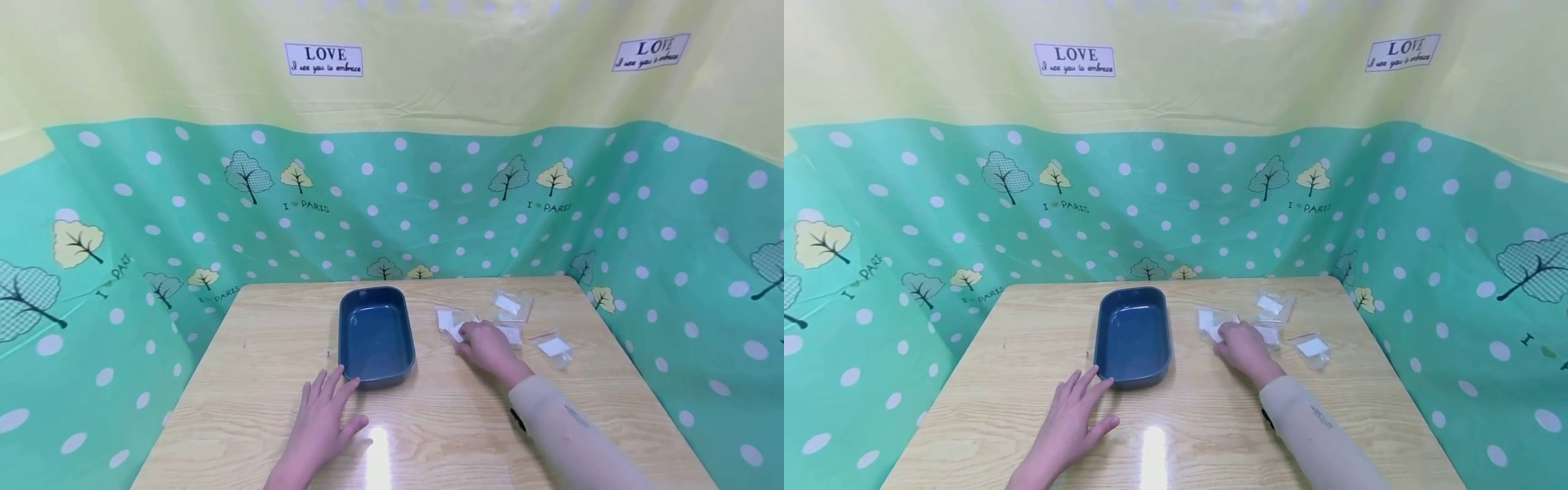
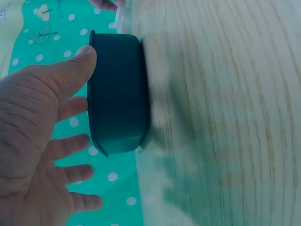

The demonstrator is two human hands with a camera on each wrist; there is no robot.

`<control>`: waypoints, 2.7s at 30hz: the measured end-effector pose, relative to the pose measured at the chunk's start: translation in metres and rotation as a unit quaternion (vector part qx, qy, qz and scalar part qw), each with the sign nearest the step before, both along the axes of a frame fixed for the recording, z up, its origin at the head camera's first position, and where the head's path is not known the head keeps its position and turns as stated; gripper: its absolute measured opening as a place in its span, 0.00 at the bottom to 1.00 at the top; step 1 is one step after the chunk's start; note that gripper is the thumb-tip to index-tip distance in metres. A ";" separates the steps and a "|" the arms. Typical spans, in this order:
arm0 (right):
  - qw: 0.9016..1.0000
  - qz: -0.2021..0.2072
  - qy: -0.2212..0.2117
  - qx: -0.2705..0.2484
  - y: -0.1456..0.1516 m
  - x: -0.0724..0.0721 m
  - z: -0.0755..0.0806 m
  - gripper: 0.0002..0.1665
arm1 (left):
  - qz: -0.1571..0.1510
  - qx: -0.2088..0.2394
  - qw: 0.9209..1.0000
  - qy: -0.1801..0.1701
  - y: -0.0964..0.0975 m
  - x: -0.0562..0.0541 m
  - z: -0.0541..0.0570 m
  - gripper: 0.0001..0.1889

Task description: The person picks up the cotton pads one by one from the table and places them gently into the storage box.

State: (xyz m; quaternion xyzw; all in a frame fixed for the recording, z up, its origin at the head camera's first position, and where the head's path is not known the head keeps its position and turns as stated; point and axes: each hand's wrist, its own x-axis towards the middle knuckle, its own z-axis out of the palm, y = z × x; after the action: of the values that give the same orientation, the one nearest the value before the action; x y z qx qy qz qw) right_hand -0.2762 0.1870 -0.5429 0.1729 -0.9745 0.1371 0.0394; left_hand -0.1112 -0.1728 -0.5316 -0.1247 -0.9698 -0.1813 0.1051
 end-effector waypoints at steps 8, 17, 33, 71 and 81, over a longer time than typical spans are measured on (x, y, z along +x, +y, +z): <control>0.999 -0.033 -0.040 -0.004 -0.003 -0.002 -0.004 0.26 | 0.001 0.008 0.999 -0.046 0.001 0.002 0.001 0.41; 0.998 -0.042 -0.050 -0.006 -0.005 -0.001 -0.003 0.24 | 0.004 0.025 0.998 -0.056 0.002 0.003 0.004 0.39; 0.995 -0.051 -0.081 -0.022 -0.005 -0.003 -0.001 0.19 | 0.010 0.038 0.998 -0.059 0.001 0.003 0.001 0.40; 0.972 -0.124 -0.138 -0.142 -0.003 -0.011 0.007 0.20 | 0.010 0.048 0.994 -0.094 -0.001 0.005 0.002 0.39; 0.934 -0.161 -0.122 -0.294 0.001 -0.010 0.015 0.20 | 0.017 0.045 0.993 -0.103 0.000 0.004 0.008 0.39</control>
State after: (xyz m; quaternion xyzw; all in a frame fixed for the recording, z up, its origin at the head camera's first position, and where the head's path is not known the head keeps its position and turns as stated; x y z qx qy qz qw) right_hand -0.2864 0.1880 -0.5275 -0.0239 -0.9029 0.4291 -0.0092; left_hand -0.1073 -0.1729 -0.5235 -0.0841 -0.9682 -0.2353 0.0129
